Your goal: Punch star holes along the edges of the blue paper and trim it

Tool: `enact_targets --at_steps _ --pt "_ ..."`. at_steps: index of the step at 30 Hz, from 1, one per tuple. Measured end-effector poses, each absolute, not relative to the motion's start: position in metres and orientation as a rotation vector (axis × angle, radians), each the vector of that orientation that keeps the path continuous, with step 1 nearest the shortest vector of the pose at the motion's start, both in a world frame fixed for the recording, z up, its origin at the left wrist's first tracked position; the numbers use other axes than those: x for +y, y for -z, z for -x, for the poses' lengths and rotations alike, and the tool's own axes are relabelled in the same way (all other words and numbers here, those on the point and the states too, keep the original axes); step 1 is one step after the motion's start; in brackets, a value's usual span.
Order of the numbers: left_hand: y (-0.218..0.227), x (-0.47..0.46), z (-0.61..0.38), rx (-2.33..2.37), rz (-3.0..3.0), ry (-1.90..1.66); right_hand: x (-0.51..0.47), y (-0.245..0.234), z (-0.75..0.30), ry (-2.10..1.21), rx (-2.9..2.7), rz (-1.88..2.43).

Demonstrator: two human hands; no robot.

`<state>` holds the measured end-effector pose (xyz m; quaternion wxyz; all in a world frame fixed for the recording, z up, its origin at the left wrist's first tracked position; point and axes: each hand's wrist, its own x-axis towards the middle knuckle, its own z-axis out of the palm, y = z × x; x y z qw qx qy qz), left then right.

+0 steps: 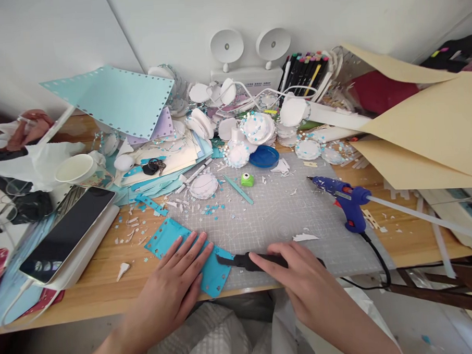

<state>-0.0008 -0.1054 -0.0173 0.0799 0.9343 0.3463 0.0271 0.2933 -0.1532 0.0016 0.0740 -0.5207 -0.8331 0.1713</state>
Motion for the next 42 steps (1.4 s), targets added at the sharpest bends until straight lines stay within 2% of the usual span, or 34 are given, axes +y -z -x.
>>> enact_targets --at_steps 11,42 --pt "0.016 -0.106 0.002 1.030 -2.774 -0.105 -0.138 0.000 -0.292 -0.440 -2.520 1.507" --pt "0.014 -0.105 0.001 1.049 -2.778 -0.037 -0.110 0.000 -0.288 -0.566 -2.551 1.395"
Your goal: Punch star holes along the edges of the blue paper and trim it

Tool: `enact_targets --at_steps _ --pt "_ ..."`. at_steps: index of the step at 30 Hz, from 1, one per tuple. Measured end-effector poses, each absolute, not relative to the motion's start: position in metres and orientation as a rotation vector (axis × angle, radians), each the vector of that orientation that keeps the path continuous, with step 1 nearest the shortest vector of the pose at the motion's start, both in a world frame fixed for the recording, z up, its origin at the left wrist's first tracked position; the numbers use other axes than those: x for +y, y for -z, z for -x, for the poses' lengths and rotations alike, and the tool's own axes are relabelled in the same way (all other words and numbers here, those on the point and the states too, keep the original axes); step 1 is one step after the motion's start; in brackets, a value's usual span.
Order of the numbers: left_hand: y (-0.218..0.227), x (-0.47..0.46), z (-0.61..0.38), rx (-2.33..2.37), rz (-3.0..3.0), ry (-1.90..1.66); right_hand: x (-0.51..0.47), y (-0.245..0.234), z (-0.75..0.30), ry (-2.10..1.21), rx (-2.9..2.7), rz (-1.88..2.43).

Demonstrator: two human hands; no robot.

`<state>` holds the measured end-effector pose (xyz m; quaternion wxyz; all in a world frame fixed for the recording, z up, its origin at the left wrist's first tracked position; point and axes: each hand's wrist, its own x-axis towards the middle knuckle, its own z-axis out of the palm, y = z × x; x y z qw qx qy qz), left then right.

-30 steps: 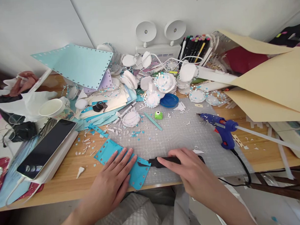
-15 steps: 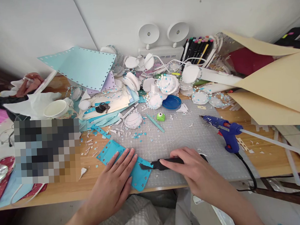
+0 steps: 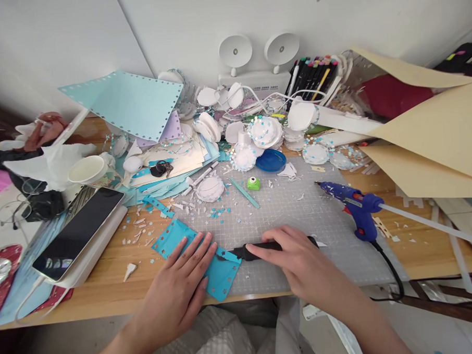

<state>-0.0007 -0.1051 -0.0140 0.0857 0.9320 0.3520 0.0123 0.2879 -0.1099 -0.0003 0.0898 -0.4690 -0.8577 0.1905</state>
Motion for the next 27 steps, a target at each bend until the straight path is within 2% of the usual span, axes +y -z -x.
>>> enact_targets --at_steps 9,15,27 --pt "0.011 -0.105 0.004 0.963 -2.745 -0.082 -0.119 -0.004 -0.291 -0.636 -2.575 1.382" --pt "0.016 -0.103 0.006 1.164 -2.779 -0.141 -0.128 -0.001 -0.291 -0.624 -2.572 1.435" --pt "0.015 -0.104 0.007 1.142 -2.775 -0.093 -0.123 -0.001 -0.285 -0.591 -2.545 1.435"
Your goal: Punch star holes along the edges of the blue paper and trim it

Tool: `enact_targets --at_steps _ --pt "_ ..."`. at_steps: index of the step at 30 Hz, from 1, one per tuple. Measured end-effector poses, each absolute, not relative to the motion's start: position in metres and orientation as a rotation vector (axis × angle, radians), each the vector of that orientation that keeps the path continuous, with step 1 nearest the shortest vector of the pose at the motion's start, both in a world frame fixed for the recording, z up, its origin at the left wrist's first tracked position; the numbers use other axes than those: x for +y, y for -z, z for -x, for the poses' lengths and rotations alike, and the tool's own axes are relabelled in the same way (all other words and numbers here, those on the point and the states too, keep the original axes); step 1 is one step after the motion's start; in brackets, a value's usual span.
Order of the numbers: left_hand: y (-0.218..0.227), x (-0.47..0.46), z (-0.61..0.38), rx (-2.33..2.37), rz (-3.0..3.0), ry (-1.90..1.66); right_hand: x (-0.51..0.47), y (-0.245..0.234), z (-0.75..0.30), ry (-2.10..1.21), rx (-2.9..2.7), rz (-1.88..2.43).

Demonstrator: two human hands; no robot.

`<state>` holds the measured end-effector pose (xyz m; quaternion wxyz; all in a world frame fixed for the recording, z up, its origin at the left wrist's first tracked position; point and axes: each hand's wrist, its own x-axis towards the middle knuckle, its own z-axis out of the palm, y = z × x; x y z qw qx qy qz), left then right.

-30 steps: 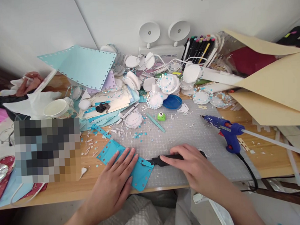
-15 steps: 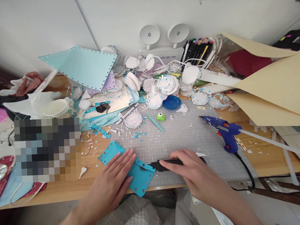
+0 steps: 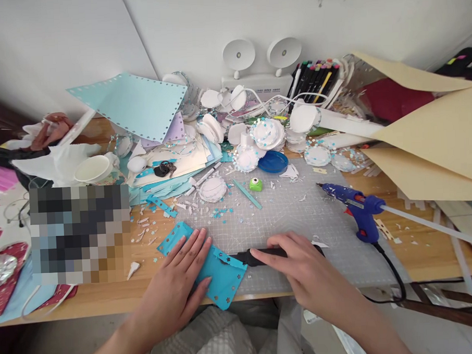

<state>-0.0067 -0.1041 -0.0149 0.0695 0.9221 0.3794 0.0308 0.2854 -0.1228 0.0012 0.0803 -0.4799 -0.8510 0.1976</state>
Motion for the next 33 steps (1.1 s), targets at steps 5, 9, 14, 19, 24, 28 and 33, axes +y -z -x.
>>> enact_targets --at_steps 5,9,14,19,24,28,33 --pt "0.015 -0.102 0.006 1.134 -2.750 -0.111 -0.116 0.004 -0.270 -0.596 -2.523 1.397" --pt "0.013 -0.102 0.007 1.107 -2.707 -0.161 -0.117 0.001 -0.270 -0.604 -2.536 1.383" --pt "0.008 -0.103 0.011 0.945 -2.698 -0.166 -0.136 -0.004 -0.284 -0.559 -2.574 1.420" --pt "0.013 -0.101 0.012 1.090 -2.742 -0.200 -0.141 -0.002 -0.279 -0.534 -2.551 1.445" --pt "0.017 -0.101 0.011 1.066 -2.749 -0.166 -0.128 -0.001 -0.263 -0.556 -2.535 1.412" --pt "0.016 -0.101 0.012 1.065 -2.751 -0.161 -0.124 -0.002 -0.264 -0.589 -2.536 1.374" --pt "0.016 -0.101 0.012 1.065 -2.731 -0.180 -0.133 -0.001 -0.282 -0.572 -2.527 1.408"
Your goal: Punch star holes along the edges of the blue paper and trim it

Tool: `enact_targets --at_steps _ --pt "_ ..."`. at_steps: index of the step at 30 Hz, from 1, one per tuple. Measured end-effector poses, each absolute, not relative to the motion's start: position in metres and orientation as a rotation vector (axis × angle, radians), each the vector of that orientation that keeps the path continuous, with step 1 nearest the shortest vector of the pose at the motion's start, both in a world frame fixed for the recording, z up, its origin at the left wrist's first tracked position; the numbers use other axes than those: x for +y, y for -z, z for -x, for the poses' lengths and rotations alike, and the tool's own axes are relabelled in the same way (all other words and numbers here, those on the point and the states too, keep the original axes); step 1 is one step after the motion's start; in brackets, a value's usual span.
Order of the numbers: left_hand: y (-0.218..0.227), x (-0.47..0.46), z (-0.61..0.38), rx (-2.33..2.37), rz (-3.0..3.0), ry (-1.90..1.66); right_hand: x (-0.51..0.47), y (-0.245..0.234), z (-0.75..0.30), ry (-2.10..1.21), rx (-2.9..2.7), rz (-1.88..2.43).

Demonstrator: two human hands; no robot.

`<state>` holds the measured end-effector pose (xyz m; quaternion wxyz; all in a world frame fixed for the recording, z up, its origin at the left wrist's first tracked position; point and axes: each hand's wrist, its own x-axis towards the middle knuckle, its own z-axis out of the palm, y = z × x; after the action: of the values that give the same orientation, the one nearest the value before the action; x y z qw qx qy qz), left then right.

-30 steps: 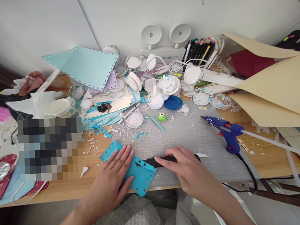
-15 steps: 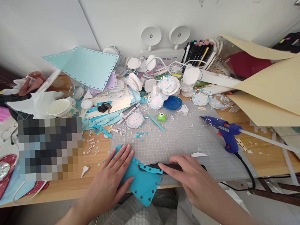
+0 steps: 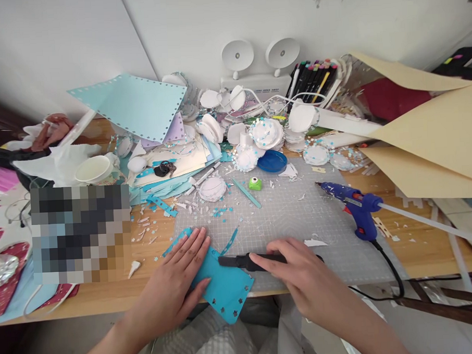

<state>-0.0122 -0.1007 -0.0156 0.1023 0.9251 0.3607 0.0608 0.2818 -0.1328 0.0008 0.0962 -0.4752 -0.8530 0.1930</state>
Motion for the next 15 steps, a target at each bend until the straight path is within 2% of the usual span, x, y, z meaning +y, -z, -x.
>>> enact_targets --at_steps 15 --pt "0.005 -0.093 0.010 0.753 -2.441 -0.286 -0.135 -0.001 -0.286 -0.568 -2.533 1.428"
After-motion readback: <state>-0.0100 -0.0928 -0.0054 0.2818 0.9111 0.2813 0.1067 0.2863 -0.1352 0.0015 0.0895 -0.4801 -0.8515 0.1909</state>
